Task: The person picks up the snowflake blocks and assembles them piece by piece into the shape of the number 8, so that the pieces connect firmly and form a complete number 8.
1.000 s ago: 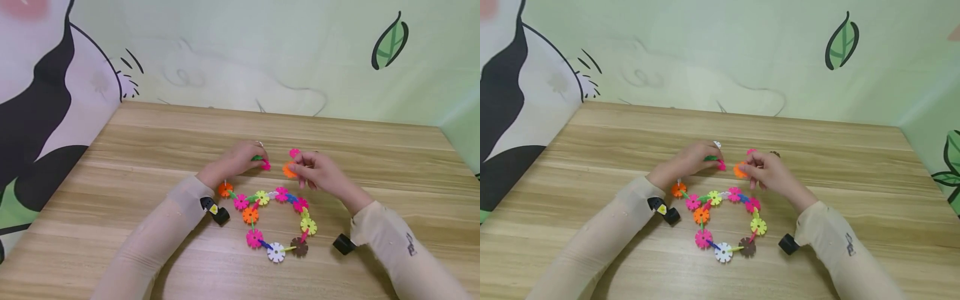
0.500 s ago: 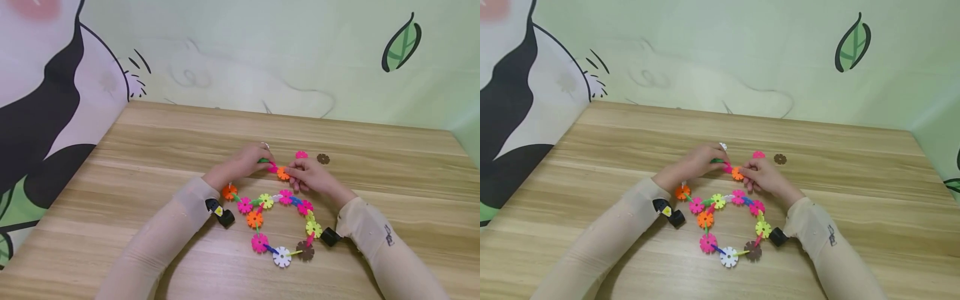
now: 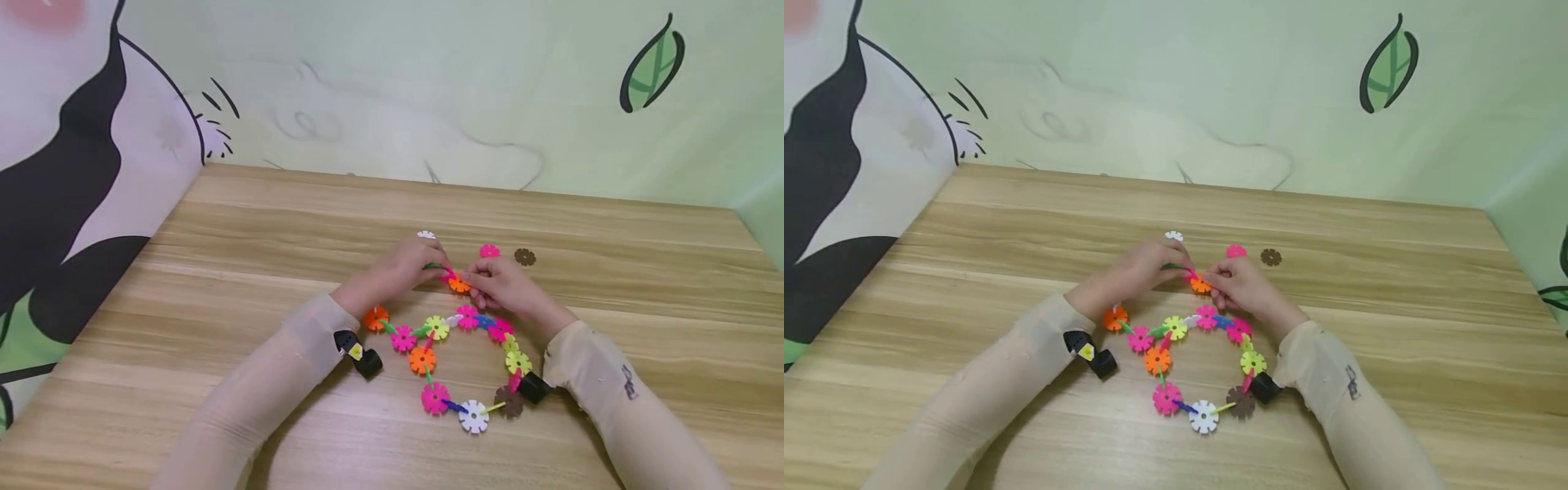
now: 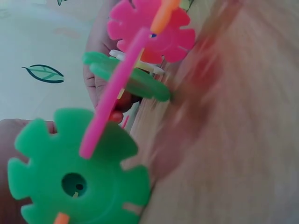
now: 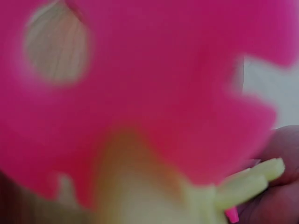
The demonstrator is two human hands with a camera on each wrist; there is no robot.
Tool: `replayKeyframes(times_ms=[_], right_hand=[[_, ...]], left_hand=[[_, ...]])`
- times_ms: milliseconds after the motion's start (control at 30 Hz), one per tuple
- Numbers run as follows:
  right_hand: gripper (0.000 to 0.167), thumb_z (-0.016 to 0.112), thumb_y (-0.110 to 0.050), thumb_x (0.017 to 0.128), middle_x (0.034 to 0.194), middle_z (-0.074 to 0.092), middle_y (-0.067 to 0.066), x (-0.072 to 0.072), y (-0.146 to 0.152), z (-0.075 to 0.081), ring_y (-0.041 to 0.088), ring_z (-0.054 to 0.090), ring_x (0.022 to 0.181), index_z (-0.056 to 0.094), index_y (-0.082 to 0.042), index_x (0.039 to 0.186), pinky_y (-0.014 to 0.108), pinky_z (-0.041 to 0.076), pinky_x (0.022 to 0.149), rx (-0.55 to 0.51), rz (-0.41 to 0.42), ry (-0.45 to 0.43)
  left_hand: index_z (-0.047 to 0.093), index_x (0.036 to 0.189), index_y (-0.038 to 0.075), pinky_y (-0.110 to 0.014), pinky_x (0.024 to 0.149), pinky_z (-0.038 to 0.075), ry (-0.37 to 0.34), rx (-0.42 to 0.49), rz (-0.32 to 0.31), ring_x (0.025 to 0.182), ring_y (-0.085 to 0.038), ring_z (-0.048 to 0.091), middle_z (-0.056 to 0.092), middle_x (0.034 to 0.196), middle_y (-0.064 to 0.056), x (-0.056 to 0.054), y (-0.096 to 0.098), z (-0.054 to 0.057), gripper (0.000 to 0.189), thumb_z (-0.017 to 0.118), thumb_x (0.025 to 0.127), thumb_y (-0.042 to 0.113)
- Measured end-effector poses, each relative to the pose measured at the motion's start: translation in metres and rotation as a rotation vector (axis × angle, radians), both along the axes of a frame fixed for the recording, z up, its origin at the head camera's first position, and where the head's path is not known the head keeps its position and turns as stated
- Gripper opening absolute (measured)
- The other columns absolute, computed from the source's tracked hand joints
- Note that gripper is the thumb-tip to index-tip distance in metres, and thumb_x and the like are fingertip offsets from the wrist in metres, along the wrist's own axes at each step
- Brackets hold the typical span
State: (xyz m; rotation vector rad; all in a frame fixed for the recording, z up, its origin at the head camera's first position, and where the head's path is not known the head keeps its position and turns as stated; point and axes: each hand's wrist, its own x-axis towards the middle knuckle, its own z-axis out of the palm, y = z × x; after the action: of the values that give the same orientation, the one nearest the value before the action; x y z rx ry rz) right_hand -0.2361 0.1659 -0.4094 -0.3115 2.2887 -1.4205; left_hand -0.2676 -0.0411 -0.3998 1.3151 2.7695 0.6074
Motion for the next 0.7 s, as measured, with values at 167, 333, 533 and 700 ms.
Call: replayKeyframes(times_ms=[167,333,533,700], right_hand=[[0.029,0.044,-0.013,0.102,0.064,0.053,-0.002,-0.001,-0.003,0.001,0.005,0.044,0.048,0.055,0.012,0.11,0.017,0.03,0.041,-0.053,-0.066,-0.03],[0.037,0.043,-0.018,0.103,0.073,0.059,0.002,0.0,0.001,0.007,0.006,0.054,0.052,0.05,0.01,0.126,0.017,0.036,0.042,-0.051,-0.082,-0.003],[0.034,0.055,-0.021,0.098,0.088,0.064,0.01,0.008,0.017,0.023,0.012,0.055,0.066,0.059,0.005,0.119,0.023,0.045,0.053,0.205,0.15,0.127],[0.029,0.067,-0.019,0.09,0.09,0.065,0.006,0.016,0.025,0.031,0.014,0.055,0.077,0.065,-0.001,0.112,0.023,0.048,0.068,0.323,0.32,0.204]], left_hand=[[0.073,0.106,0.008,-0.028,0.092,0.05,-0.045,0.028,0.062,0.101,-0.019,0.063,0.069,0.107,-0.006,-0.001,0.002,0.001,0.019,0.064,0.092,0.017],[0.072,0.107,0.007,-0.031,0.09,0.05,-0.07,0.021,0.14,0.1,-0.022,0.063,0.067,0.108,-0.009,-0.005,0.001,0.002,0.019,0.062,0.093,0.015],[0.071,0.111,0.008,-0.033,0.087,0.052,-0.004,-0.051,0.272,0.098,-0.023,0.064,0.068,0.108,-0.011,-0.01,-0.002,0.007,0.021,0.061,0.094,0.016],[0.072,0.107,0.008,-0.032,0.086,0.052,0.01,-0.138,0.266,0.096,-0.022,0.064,0.07,0.105,-0.009,-0.01,-0.004,0.012,0.019,0.062,0.094,0.017]])
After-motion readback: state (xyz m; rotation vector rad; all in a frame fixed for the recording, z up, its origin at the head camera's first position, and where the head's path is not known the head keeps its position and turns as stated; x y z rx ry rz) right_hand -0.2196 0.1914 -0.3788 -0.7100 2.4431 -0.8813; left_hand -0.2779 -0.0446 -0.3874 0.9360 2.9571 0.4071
